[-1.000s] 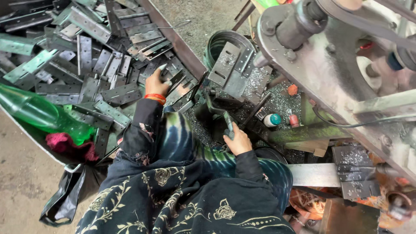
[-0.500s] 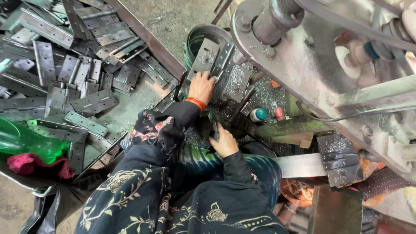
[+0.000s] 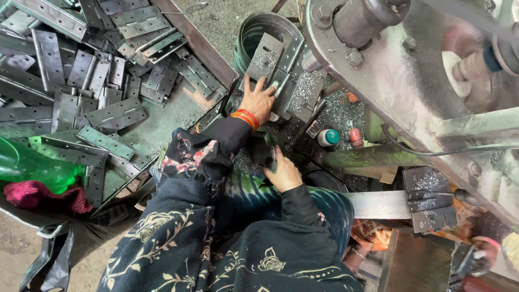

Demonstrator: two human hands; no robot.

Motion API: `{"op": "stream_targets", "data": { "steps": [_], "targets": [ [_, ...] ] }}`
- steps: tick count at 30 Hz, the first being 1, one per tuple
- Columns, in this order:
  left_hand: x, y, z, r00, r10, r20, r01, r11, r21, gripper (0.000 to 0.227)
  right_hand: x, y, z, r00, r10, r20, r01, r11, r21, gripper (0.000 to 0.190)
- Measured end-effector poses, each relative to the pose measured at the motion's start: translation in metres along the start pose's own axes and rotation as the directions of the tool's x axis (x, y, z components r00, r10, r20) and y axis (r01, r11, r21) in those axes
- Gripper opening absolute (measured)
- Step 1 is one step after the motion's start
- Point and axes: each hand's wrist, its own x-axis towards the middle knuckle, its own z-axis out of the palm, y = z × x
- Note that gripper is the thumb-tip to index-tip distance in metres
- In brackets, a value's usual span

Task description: The person sits on the floor and operates a metalworking machine, likely a drill press, to process metal plates. They pick up metal plates from a pile, place them under the machine's press, and operate the lever to process the metal before discarding the finished pieces.

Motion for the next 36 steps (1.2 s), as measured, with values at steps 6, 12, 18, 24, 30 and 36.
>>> {"op": "stream_targets", "data": {
  "steps": [6, 12, 18, 24, 30, 36],
  "targets": [
    [0.006, 0.000, 0.005, 0.997, 0.047, -0.057, -0.043, 0.997, 0.070, 0.037, -0.004, 0.035, 0.079, 0.995, 0.048, -0.090, -0.040, 0.995, 0.088, 0.094],
    [-0.010, -0.004, 0.007, 0.994, 0.058, -0.087, -0.043, 0.985, 0.167, 0.027, 0.001, 0.073, 0.153, 0.948, -0.055, -0.315, 0.119, 0.975, 0.188, 0.088],
    [-0.005, 0.008, 0.011, 0.995, 0.011, -0.101, 0.007, 0.985, 0.174, 0.033, 0.003, 0.041, 0.074, 0.992, 0.027, -0.122, -0.017, 0.997, 0.081, 0.090],
    [0.022, 0.012, 0.021, 0.985, -0.074, -0.154, 0.094, 0.988, 0.126, 0.036, 0.008, 0.024, 0.026, 0.996, 0.001, -0.090, -0.002, 1.000, -0.017, 0.083],
    [0.023, 0.006, 0.038, 0.974, -0.034, -0.223, 0.061, 0.992, 0.115, 0.041, -0.008, 0.051, 0.133, 0.969, 0.005, -0.247, 0.056, 0.969, 0.240, 0.097],
    [0.009, 0.007, 0.047, 0.958, -0.008, -0.287, 0.050, 0.989, 0.137, 0.039, 0.006, 0.058, 0.117, 0.981, 0.020, -0.193, 0.012, 0.986, 0.165, 0.089]
  ]
}}
